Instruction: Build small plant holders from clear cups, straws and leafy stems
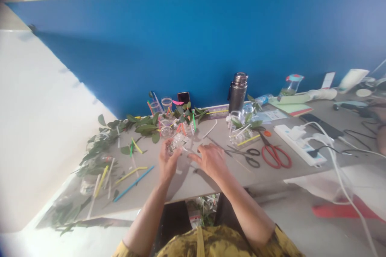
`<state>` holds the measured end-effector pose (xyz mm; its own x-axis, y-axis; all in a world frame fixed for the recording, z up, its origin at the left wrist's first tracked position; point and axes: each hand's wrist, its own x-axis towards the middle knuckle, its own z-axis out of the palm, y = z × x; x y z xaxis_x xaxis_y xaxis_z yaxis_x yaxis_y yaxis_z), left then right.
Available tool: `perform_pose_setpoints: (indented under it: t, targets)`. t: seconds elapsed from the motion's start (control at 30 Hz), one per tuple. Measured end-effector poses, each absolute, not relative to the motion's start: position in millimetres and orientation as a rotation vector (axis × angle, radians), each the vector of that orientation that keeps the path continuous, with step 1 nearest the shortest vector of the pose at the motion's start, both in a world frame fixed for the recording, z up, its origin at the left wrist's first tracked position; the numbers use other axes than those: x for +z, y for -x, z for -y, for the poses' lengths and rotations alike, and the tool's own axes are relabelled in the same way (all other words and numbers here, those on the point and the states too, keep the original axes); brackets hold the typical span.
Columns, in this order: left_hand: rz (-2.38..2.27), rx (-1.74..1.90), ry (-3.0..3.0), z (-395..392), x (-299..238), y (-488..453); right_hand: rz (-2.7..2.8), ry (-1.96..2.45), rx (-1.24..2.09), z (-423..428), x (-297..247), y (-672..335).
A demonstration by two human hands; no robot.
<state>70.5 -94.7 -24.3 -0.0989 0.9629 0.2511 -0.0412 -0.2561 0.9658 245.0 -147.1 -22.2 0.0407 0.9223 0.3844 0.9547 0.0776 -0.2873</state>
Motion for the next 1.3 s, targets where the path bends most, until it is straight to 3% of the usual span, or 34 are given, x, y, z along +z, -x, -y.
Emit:
perform_pose_setpoints:
  t: [0.3, 0.67, 0.77, 0.97, 1.3]
  targets:
    - [-1.229, 1.617, -1.771, 90, -29, -69, 1.87, 1.959, 0.364, 156, -3, -252]
    - [-1.238, 1.779, -1.755, 89, 0, -64, 1.505, 1.523, 0.787, 158, -19, -286]
    - [-1.238, 1.769, -1.737, 91, 2, -62, 1.436, 1.603, 0.649, 157, -27, -284]
    - [-1.312, 1.628, -1.586, 87, -7, -61, 1.477, 1.637, -0.126, 165, -52, -267]
    - [-1.256, 1.578, -1.468, 75, -33, -50, 1.473, 1.582, 0.024, 167, -80, -283]
